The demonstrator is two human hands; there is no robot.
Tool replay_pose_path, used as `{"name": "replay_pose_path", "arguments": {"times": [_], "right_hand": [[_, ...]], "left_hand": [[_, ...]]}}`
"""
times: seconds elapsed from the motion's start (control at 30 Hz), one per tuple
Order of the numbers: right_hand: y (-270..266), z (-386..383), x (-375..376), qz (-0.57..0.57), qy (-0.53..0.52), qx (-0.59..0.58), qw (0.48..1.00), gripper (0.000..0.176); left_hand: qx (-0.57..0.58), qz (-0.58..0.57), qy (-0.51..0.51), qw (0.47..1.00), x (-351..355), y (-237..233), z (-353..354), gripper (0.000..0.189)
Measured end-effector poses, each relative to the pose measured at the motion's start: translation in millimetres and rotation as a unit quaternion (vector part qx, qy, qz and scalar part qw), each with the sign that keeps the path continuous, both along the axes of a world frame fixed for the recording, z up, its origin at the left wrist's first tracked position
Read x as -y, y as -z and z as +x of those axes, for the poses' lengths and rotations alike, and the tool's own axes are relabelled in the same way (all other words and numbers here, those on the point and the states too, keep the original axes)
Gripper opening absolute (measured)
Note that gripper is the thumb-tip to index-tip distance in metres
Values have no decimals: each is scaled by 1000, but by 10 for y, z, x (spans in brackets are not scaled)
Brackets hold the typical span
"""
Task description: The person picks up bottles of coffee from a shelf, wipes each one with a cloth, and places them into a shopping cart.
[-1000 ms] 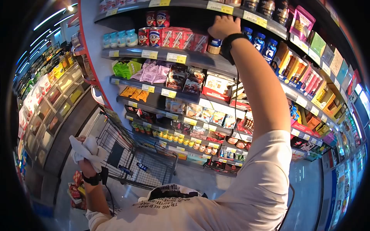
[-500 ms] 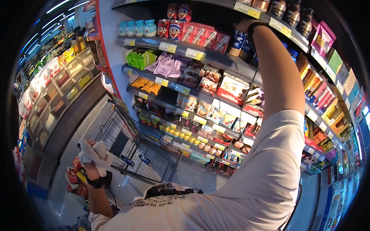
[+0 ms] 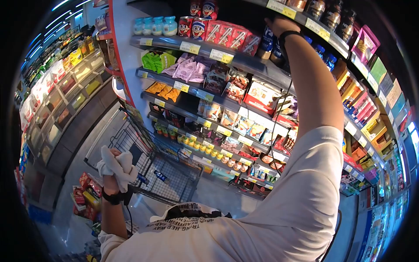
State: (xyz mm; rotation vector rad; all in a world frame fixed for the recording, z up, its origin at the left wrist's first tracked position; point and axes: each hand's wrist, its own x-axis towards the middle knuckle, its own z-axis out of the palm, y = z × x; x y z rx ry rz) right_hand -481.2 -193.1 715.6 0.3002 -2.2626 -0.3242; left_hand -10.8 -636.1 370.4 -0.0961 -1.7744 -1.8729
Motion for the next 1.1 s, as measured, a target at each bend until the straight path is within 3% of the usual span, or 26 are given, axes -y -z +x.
{"name": "replay_pose_path", "arguments": {"times": [0.1,0.23,0.3,0.43,0.47,0.57,0.83,0.87,0.97,1.03,1.1], "right_hand": [[0,288,74,-16,-13,-14,1000,67],[22,690,246,82,0,-2,997,59],[79,718,198,84,-45,-72,993,59],[152,974,193,44,-58,-101,992,60],[156,1013,183,32,-61,-106,992,60],[239,974,127,66,-88,-169,980,60],[357,1400,188,75,-133,-231,961,55],[353,1481,187,75,-141,-237,958,55],[367,1731,218,61,-140,-228,961,51],[341,1837,226,71,-120,-245,959,51],[362,1990,284,78,-171,-281,941,50]], "left_hand": [[-29,77,35,996,-145,-117,-12,45],[-12,124,59,990,-241,-102,-42,46],[4,165,105,981,-352,-106,-71,45],[-13,157,173,972,-504,-54,-208,42],[14,172,149,974,-565,-43,-246,55],[24,190,148,970,-700,8,-341,55],[16,132,198,971,-887,266,-464,41],[42,146,236,960,-897,219,-454,55],[7,166,230,959,-967,310,-509,57],[60,143,199,968,-988,248,-512,67],[49,152,194,968,-1009,269,-494,73]]}}
